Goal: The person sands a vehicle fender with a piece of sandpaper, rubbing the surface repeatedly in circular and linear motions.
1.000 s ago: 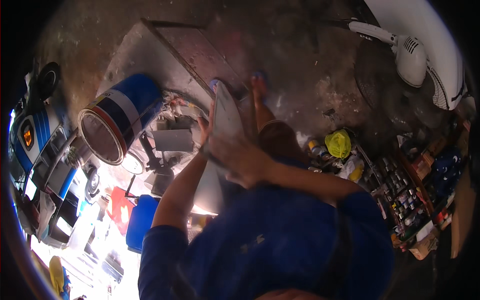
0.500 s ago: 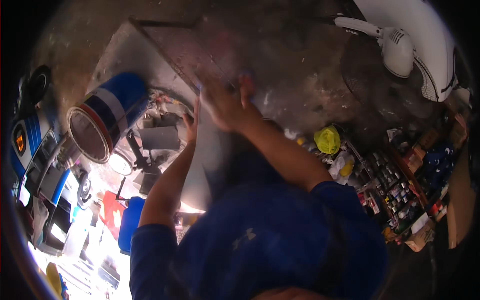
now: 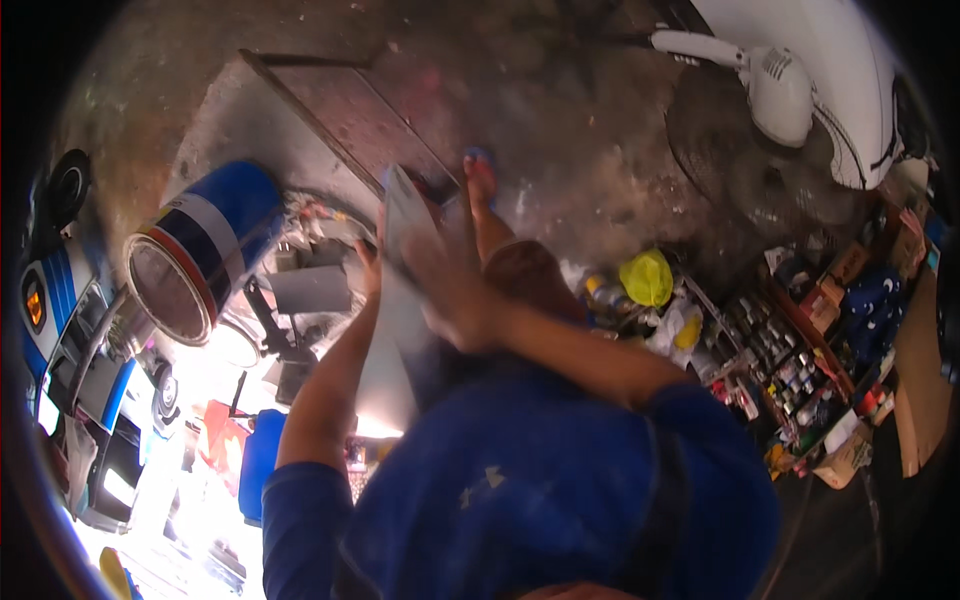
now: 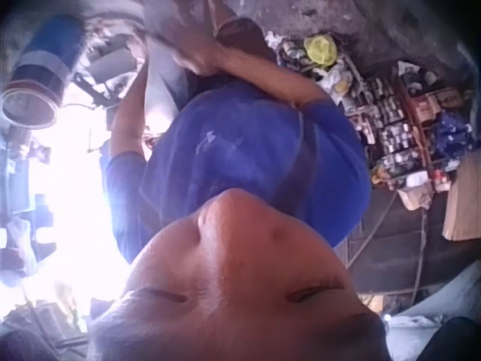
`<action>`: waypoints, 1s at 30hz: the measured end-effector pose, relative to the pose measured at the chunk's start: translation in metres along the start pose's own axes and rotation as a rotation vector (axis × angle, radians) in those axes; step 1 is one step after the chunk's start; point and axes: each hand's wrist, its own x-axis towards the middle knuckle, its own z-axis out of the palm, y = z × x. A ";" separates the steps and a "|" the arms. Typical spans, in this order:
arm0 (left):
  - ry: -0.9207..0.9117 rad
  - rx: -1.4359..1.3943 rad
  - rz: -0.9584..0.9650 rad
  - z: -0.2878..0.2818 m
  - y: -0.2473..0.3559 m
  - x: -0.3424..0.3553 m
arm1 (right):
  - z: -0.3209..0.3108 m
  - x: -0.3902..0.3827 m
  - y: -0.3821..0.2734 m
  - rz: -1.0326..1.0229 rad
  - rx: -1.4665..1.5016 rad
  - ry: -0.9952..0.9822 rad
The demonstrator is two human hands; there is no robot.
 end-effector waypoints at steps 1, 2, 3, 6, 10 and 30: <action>-0.012 -0.009 0.016 -0.001 0.003 0.000 | 0.002 0.023 0.014 0.007 -0.222 0.016; -0.011 -0.009 0.022 -0.001 0.000 0.001 | -0.005 0.058 0.022 0.170 0.209 0.054; -0.010 -0.018 0.043 0.000 0.003 0.010 | -0.023 0.096 0.039 0.300 0.615 0.105; -0.018 -0.045 0.079 0.000 0.000 0.018 | -0.024 0.129 0.067 0.493 0.843 0.013; -0.173 -0.340 0.276 -0.044 -0.005 0.017 | -0.030 0.120 0.068 0.619 0.714 -0.034; -0.476 -0.559 -0.416 -0.174 -0.014 0.067 | 0.009 0.103 0.102 0.984 0.969 0.594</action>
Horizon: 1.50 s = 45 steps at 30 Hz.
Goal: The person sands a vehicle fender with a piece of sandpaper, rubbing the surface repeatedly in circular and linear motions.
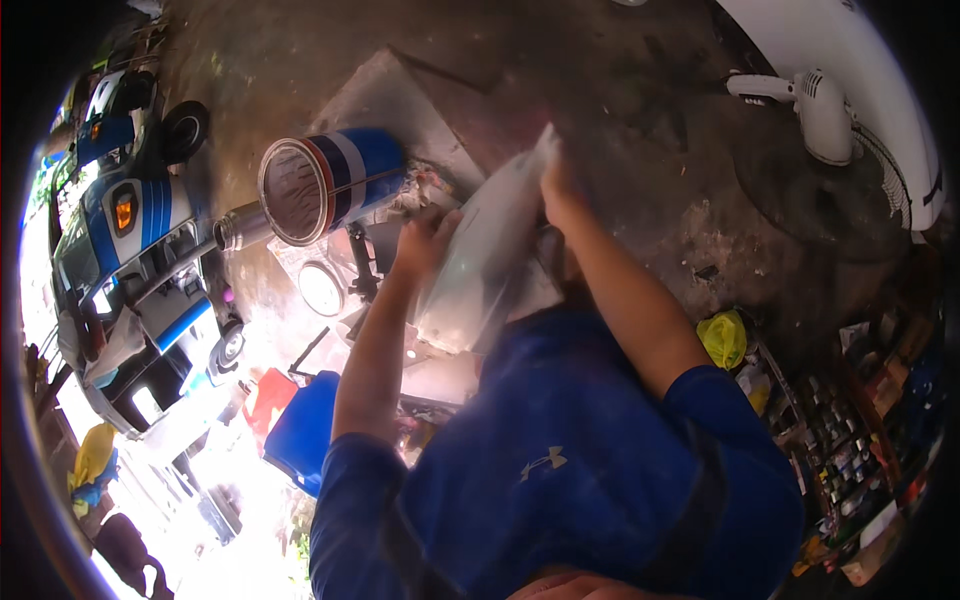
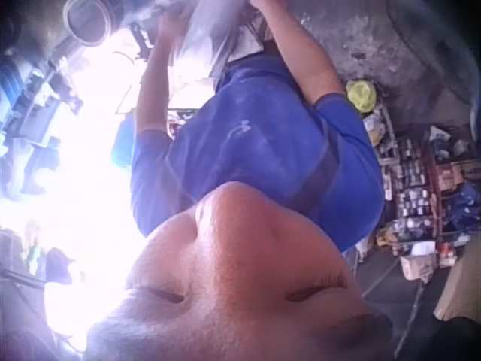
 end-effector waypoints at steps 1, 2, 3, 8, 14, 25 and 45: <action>0.081 0.056 0.155 -0.002 0.027 -0.005 | -0.015 0.001 0.003 -0.059 0.124 -0.081; 0.071 0.046 0.169 0.005 0.039 -0.003 | -0.024 0.004 0.005 -0.067 0.117 -0.065; 0.170 0.269 0.403 0.008 0.044 -0.006 | -0.025 -0.002 0.004 0.049 0.128 -0.041; 0.160 0.454 0.725 0.060 0.072 0.015 | -0.022 -0.024 -0.006 0.257 0.310 -0.140; 0.022 0.409 0.721 0.062 0.078 0.005 | -0.056 0.035 0.050 0.258 0.378 -0.158; 0.278 0.559 0.329 0.052 0.008 -0.119 | -0.056 -0.059 -0.001 -0.824 -1.228 -0.333; 0.457 0.385 0.060 0.074 0.029 -0.121 | -0.024 -0.133 -0.018 -0.941 -1.218 -0.629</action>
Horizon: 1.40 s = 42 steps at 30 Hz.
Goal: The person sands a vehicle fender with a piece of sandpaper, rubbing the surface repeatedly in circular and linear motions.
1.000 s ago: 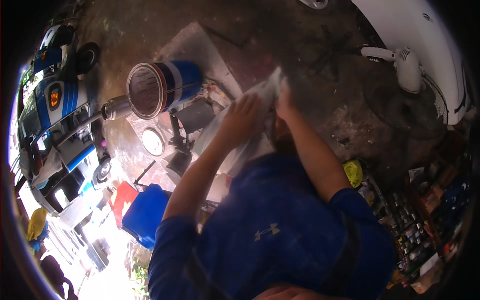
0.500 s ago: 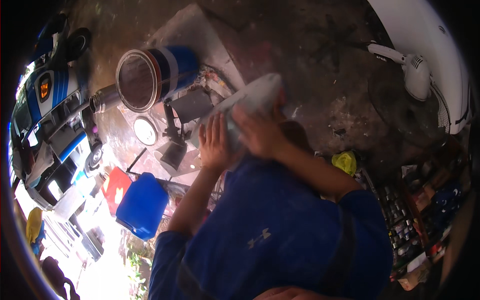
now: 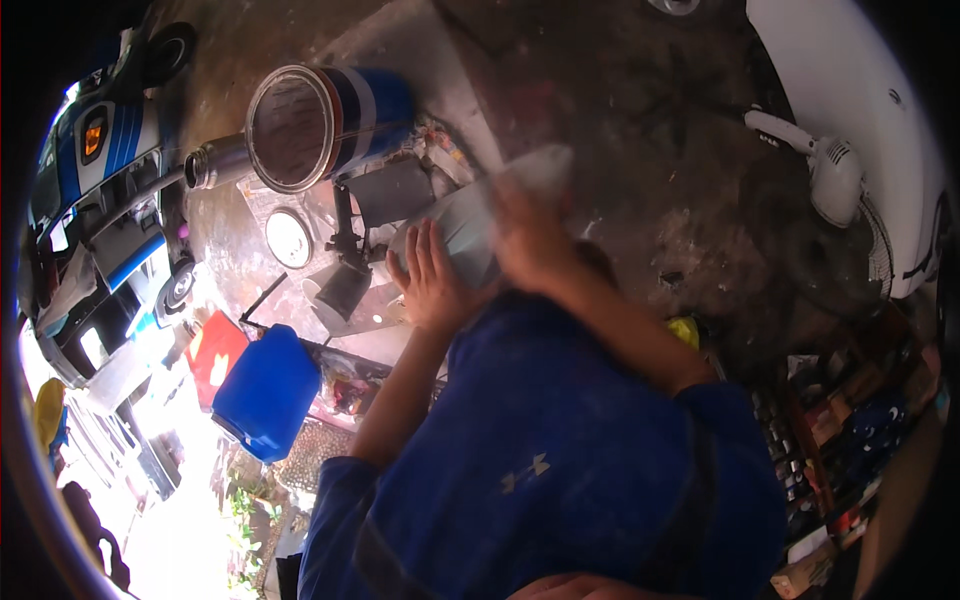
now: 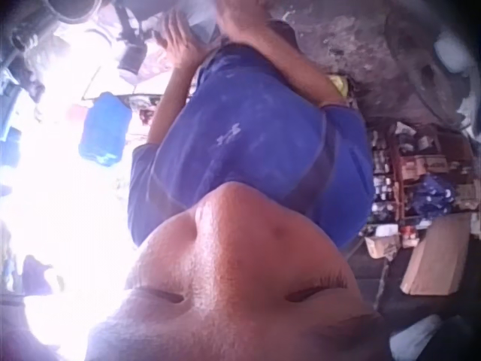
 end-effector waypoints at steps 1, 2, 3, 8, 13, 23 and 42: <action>0.009 -0.003 -0.003 0.008 -0.006 0.002 | -0.001 -0.011 -0.036 -0.100 0.122 -0.020; 0.020 0.068 0.039 0.015 -0.021 -0.002 | -0.004 -0.020 -0.060 -0.220 0.153 0.024; 0.026 0.133 0.091 0.020 -0.029 -0.004 | -0.005 -0.018 -0.050 -0.219 0.158 0.021; -0.040 0.010 0.040 -0.003 -0.004 -0.002 | -0.041 0.019 0.031 0.400 0.043 -0.461; 0.049 0.391 0.221 0.013 -0.012 0.001 | 0.000 -0.042 -0.020 -0.253 -0.003 -0.200; -0.008 0.179 0.115 0.005 -0.008 0.000 | -0.003 -0.031 0.002 -0.201 0.068 0.065; -0.031 0.219 0.153 -0.005 -0.006 0.012 | 0.053 -0.001 0.027 0.441 -0.001 0.271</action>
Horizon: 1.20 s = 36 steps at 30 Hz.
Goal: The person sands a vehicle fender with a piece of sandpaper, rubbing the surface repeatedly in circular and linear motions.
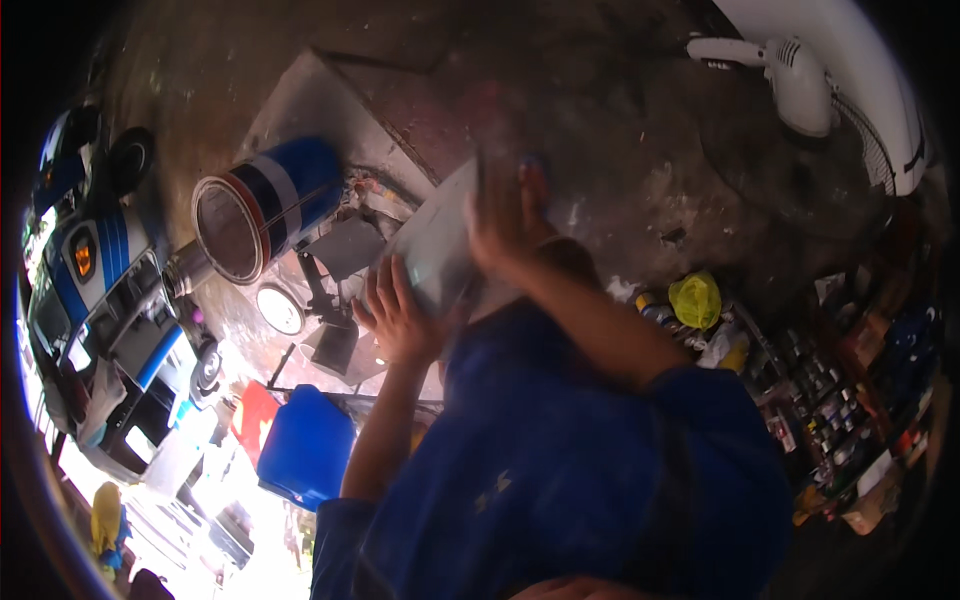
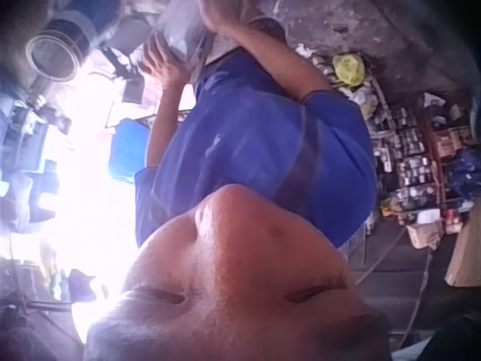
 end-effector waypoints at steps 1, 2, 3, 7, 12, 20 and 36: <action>-0.014 0.006 0.038 0.001 0.003 0.002 | 0.002 0.025 0.020 0.103 0.082 -0.009; -0.029 0.017 0.036 0.003 0.001 -0.001 | -0.007 0.039 0.024 0.097 -0.022 -0.188; -0.038 0.030 0.039 0.005 -0.005 0.000 | -0.003 0.020 0.006 0.080 0.090 -0.016; -0.017 0.092 0.083 0.011 -0.013 -0.003 | -0.014 -0.058 -0.061 -0.014 0.373 0.107; 0.008 0.023 0.113 0.008 -0.010 -0.009 | -0.009 -0.001 -0.010 0.175 0.131 -0.221; 0.109 0.034 0.153 0.016 -0.014 -0.006 | -0.037 0.034 -0.010 0.256 0.320 -0.062; 0.000 0.031 0.118 0.013 -0.011 0.001 | -0.005 0.044 0.001 0.166 0.138 0.015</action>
